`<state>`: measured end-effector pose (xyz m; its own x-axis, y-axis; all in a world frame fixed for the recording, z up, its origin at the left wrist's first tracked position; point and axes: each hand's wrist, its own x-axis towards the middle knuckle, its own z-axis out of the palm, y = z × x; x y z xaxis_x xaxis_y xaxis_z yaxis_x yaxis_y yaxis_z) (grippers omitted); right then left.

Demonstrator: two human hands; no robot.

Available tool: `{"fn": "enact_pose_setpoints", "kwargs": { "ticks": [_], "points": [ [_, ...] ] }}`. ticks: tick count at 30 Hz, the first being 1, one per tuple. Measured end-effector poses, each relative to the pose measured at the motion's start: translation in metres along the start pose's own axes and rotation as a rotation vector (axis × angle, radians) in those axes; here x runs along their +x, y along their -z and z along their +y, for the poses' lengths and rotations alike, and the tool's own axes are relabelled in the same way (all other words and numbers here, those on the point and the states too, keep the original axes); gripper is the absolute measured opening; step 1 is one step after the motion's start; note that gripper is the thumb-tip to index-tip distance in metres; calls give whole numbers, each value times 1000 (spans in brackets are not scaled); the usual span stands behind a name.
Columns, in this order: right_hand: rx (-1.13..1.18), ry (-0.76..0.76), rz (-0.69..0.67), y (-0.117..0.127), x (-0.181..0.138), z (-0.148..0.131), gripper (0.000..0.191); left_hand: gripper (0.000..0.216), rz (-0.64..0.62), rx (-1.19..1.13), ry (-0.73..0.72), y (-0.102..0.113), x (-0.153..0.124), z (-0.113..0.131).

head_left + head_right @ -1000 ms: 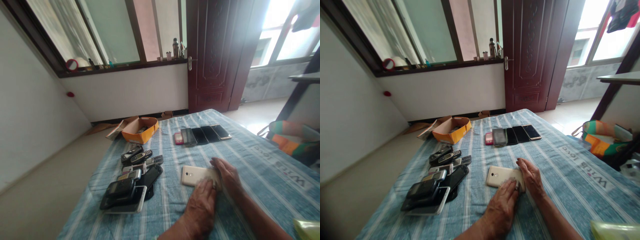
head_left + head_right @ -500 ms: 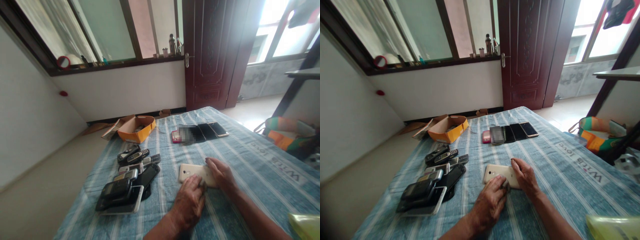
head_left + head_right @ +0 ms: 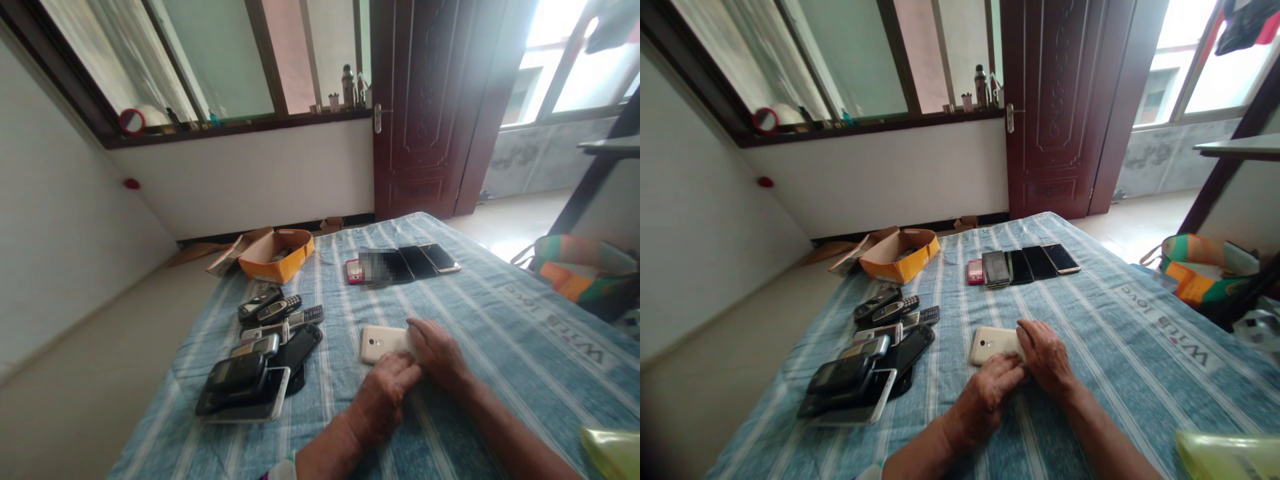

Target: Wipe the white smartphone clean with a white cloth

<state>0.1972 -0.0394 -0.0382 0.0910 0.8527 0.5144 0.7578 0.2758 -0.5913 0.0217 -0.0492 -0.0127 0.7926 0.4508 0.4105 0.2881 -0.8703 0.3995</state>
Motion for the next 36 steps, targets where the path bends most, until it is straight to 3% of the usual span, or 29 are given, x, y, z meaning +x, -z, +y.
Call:
{"fn": "enact_pose_setpoints", "kwargs": {
  "ticks": [4,11,24,31,36],
  "points": [
    [16,-48,-28,3,2,-4,35,35,8,24,63,4,5,-1],
    [39,-95,-31,4,3,-7,36,16,-20,288,208,6,6,-1],
    [180,-207,-32,10,5,-8,40,14,-108,408,23,-16,35,-1],
    [185,-198,-49,12,6,-9,41,12,-135,429,21,-10,31,-5],
    [161,-176,-49,10,5,-6,42,11,-108,444,57,7,16,-15]
  ]
}}
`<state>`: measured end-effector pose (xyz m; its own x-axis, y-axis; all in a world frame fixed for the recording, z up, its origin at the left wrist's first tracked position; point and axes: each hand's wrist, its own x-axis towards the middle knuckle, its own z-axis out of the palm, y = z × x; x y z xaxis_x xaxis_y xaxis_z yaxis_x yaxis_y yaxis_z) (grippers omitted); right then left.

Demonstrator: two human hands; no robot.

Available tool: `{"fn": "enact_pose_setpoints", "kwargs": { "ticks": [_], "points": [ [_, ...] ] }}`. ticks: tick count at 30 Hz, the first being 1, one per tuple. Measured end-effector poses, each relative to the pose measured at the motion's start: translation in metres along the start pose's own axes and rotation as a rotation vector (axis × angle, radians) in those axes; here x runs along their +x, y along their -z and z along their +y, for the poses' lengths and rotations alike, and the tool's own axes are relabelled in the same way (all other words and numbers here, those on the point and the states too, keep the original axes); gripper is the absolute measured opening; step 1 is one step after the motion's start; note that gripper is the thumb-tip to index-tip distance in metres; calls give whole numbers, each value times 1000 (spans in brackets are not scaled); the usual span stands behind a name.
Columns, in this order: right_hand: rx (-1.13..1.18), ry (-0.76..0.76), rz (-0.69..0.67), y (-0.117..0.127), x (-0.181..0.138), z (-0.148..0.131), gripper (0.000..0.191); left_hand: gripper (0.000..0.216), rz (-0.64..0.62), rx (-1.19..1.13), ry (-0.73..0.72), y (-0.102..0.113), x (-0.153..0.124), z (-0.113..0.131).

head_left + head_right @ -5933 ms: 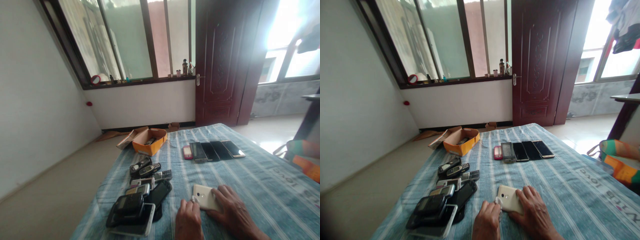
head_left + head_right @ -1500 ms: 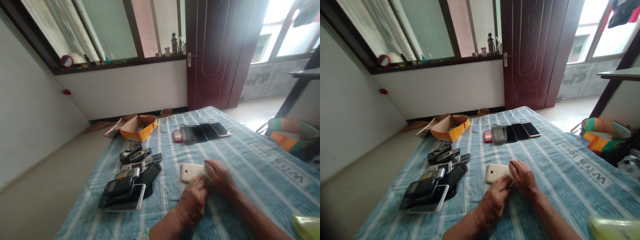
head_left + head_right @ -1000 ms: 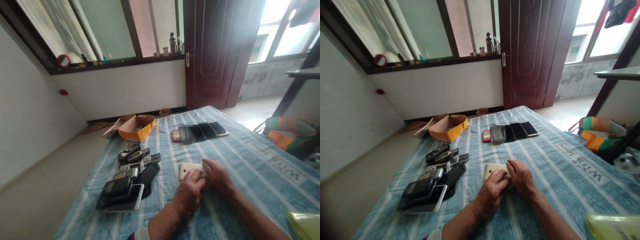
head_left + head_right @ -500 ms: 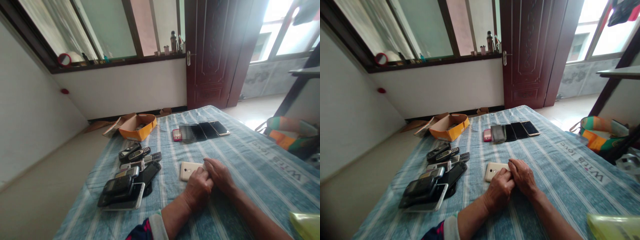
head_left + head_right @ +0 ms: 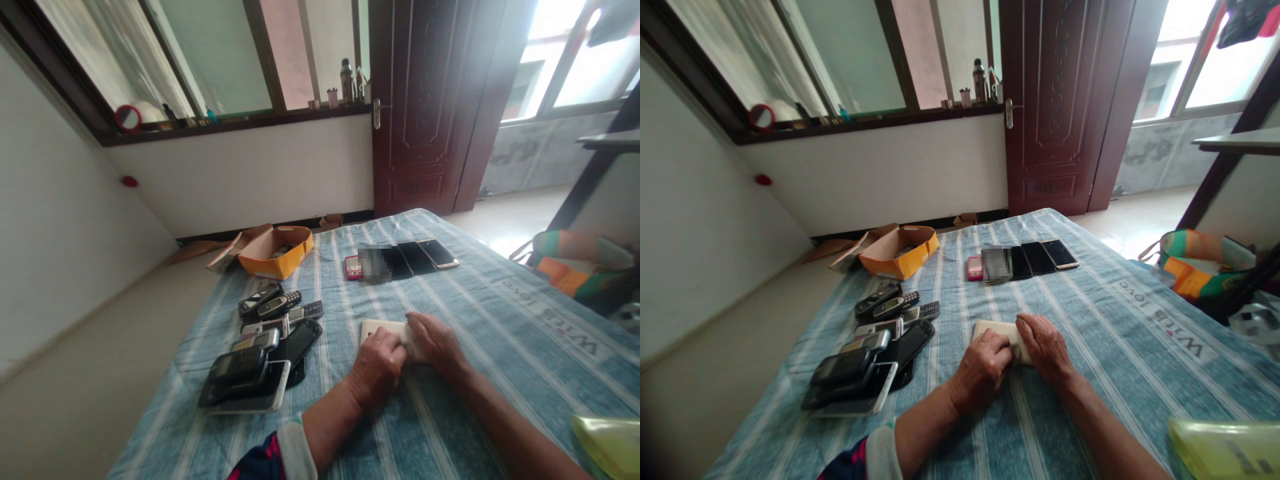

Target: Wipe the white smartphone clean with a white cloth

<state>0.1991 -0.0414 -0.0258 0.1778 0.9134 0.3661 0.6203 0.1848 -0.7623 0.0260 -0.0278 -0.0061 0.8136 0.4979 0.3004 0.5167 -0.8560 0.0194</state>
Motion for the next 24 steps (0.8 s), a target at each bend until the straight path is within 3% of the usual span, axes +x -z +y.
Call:
{"fn": "enact_pose_setpoints", "kwargs": {
  "ticks": [6,10,17,24],
  "points": [
    [-25,21,-12,1,0,-2,41,13,68,-25,54,17,-22,-28],
    [-87,84,-12,0,0,-2,37,16,68,-45,44,18,-23,-35],
    [-121,116,-16,-1,1,2,36,13,1,2,-52,1,4,-8],
    [-73,9,-21,6,2,-3,42,19,-71,85,-110,3,23,15]
  ]
}}
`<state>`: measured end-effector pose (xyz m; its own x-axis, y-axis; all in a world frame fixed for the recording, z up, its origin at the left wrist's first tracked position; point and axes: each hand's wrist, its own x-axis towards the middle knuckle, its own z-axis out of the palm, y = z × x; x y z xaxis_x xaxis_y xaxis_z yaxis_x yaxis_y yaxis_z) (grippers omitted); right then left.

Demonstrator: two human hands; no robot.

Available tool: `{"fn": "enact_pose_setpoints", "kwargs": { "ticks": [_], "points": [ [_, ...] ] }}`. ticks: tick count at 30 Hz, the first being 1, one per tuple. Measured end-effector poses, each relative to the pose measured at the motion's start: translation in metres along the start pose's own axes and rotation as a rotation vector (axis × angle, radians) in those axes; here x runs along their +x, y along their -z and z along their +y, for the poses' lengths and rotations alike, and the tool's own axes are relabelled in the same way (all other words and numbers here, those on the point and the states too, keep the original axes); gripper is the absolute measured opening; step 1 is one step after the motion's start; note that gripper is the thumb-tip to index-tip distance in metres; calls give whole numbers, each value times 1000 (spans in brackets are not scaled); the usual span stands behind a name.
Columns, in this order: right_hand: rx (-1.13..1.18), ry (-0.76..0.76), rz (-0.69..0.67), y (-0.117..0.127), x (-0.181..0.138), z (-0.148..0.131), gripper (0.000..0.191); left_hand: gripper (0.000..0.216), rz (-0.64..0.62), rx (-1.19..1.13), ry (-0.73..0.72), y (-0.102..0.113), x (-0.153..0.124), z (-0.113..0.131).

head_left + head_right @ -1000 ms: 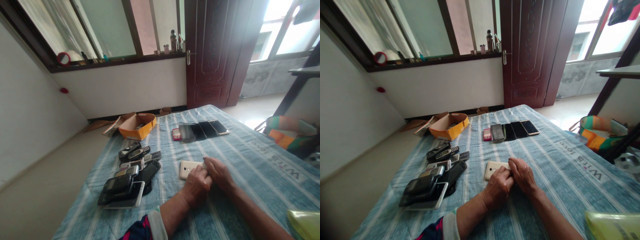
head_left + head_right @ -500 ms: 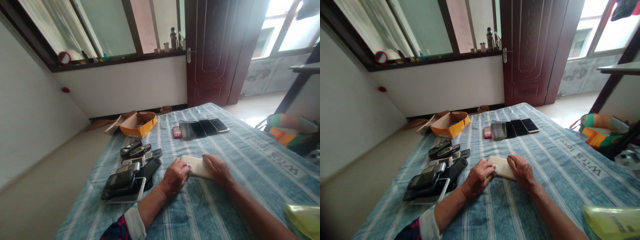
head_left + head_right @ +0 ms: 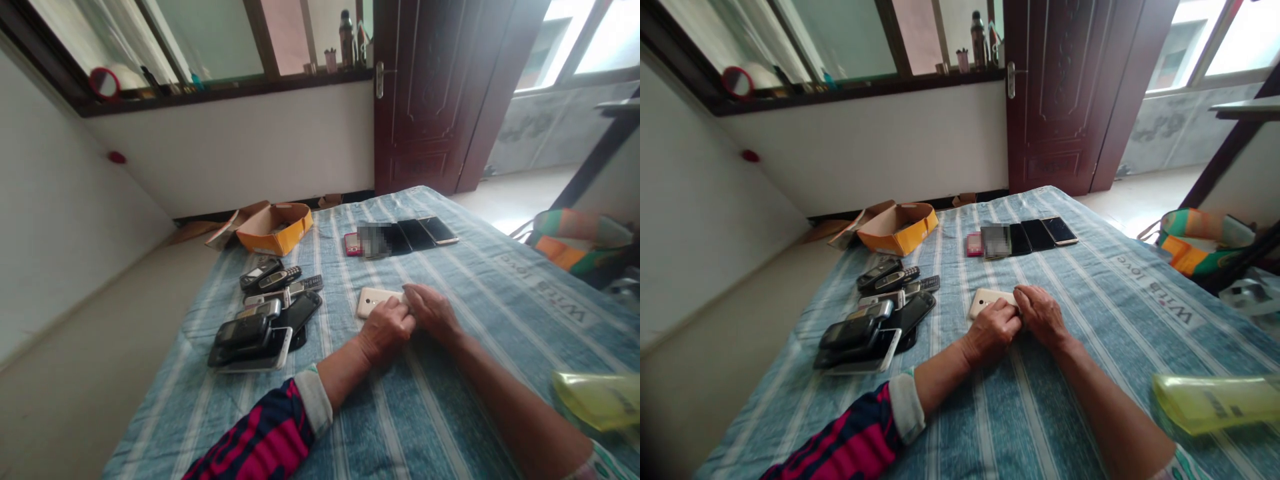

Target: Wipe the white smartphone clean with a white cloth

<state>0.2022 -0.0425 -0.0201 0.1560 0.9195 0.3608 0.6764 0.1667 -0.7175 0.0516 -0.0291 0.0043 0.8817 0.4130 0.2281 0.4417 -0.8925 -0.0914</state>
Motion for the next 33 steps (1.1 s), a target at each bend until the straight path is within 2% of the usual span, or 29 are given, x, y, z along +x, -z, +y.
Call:
{"fn": "enact_pose_setpoints", "kwargs": {
  "ticks": [9,16,21,27,33],
  "points": [
    [-11,-21,-16,7,2,-3,42,22,-8,30,32,5,-11,-14],
    [72,-84,-23,14,1,-3,44,20,57,25,-37,-2,14,9],
    [149,-106,-38,20,3,2,47,23,104,28,-7,-3,21,18],
    [123,-93,-25,19,3,4,49,19,52,26,11,1,9,5],
    [108,-74,9,17,2,6,51,16,107,24,39,3,-15,-19]
  ]
}}
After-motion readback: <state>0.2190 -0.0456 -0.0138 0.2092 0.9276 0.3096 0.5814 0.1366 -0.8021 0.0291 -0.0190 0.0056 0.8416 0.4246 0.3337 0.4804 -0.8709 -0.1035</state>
